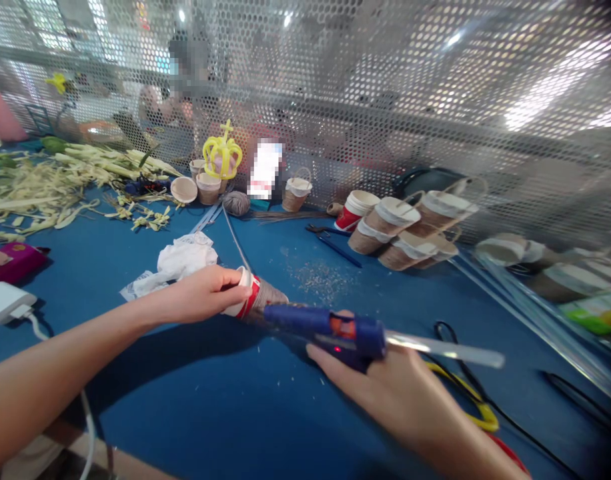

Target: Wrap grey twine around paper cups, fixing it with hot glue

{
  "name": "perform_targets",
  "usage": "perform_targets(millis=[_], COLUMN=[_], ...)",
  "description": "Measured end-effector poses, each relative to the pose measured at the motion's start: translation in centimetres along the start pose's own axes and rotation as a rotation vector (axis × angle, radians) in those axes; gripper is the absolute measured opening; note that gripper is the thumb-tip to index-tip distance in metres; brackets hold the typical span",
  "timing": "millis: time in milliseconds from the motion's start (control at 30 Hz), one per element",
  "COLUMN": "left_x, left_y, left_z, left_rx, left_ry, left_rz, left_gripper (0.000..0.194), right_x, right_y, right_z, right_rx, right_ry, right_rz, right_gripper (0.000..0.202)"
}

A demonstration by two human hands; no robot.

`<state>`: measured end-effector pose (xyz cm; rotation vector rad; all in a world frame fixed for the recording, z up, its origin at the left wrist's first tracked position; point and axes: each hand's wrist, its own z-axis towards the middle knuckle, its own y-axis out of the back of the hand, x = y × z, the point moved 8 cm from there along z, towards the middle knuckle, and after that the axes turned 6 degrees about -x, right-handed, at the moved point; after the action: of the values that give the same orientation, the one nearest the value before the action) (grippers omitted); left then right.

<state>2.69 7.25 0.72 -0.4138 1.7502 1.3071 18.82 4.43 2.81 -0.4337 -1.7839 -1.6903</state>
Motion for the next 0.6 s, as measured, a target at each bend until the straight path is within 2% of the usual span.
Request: perform_targets(millis=[67,133,233,333,500,600], left_x=[-0.1,0.2,0.6,0.5,0.4,0.3], left_y=[0.1,0.3,0.5,0.3,0.1,-0.2], left_z=[-0.1,-0.1,-0.1,0.0,-0.3,-0.4], left_rx=[-0.001,-0.025,-0.050,-0.044,-0.033,-0.019], left_ry=[0.004,0.037,0.070,0.067,0.109,0.101], left_rz=[-0.029,-0.028,-0.041,-0.060,-0.046,-0.039], left_gripper=[0.028,0.028,0.028,0.028,0.028,0.027], right_x=[-1.1,-1.8,-3.7,-6.0,-7.6,-8.0], right_y=[0.6,1.3,2.8,2.7,2.3,2.0], right_z=[0.4,1.1,2.6,4.3,7.3,8.7], right_rx=[0.039,0.055,-0.050,-0.077,-0.175,-0.226], right_ry=[-0.138,-0.171,-0.202,-0.304,-0.323,-0.315], right_rz=[0.107,0.243,0.386,0.456,0.421,0.354], right_gripper=[0.019,0.025,0.028,0.028,0.019,0.021])
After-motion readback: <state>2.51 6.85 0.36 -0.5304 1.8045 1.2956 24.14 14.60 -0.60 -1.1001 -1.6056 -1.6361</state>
